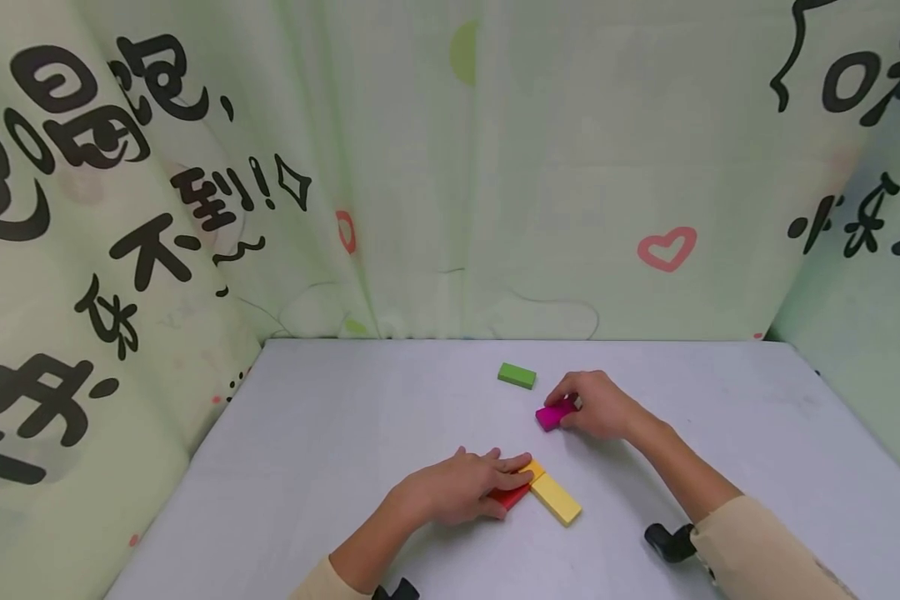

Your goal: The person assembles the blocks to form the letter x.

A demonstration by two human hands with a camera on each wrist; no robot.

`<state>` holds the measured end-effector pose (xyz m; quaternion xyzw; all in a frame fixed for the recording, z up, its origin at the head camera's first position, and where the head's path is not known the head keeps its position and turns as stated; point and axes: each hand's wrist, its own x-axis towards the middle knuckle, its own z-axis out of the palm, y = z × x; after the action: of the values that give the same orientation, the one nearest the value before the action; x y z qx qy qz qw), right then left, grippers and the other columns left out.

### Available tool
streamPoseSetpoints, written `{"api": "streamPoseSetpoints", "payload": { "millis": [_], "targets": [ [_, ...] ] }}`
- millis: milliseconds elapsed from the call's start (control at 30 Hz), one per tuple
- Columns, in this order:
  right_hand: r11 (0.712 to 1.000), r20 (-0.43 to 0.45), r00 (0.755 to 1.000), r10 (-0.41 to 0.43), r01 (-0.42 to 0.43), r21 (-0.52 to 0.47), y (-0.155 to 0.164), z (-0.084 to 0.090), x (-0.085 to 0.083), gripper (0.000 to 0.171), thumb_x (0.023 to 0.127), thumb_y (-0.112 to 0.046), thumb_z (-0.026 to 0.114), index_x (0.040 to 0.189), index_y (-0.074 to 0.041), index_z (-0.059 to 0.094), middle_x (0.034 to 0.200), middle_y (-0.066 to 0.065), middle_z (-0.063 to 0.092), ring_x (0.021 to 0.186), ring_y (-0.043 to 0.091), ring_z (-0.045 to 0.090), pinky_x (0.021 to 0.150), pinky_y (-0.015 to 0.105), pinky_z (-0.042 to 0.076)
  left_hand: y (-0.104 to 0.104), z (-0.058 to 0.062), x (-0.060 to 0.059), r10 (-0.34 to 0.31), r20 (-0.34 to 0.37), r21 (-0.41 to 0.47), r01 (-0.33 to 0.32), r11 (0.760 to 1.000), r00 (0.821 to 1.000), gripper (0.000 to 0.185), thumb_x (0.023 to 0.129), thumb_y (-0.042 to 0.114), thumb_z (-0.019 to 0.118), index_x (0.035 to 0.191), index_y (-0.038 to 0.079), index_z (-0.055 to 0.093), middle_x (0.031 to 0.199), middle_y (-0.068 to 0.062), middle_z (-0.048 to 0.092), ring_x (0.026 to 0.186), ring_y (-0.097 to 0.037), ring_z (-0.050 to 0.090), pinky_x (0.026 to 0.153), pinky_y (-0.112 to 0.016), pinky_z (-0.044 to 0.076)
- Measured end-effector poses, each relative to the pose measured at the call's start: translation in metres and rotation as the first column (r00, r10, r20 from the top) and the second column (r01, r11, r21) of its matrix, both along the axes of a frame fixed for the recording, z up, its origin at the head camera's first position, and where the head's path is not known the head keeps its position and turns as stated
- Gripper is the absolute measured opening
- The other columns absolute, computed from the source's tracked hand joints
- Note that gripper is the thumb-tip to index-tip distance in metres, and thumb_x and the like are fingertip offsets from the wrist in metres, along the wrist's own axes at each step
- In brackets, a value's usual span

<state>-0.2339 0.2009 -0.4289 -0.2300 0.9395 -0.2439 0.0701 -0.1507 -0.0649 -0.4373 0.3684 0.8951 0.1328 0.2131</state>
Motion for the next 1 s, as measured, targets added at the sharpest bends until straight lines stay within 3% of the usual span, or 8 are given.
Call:
{"api": "streamPoseSetpoints", "payload": {
  "millis": [1000],
  "targets": [
    [0.997, 0.040, 0.996, 0.078, -0.077, -0.024, -0.001, 0.005, 0.022, 0.024, 0.085, -0.002, 0.082, 0.107, -0.012, 0.081, 0.105, 0.000, 0.073, 0.095, 0.017, 0.063, 0.078, 0.029, 0.058, -0.001, 0.001, 0.001, 0.001, -0.017, 0.004, -0.001, 1.000, 1.000, 0.064, 0.099, 0.033, 0.071, 0.157, 0.036, 0.046, 0.167, 0.022, 0.031, 0.155, -0.026, 0.038, 0.118, -0.066, 0.036]
  ]
}}
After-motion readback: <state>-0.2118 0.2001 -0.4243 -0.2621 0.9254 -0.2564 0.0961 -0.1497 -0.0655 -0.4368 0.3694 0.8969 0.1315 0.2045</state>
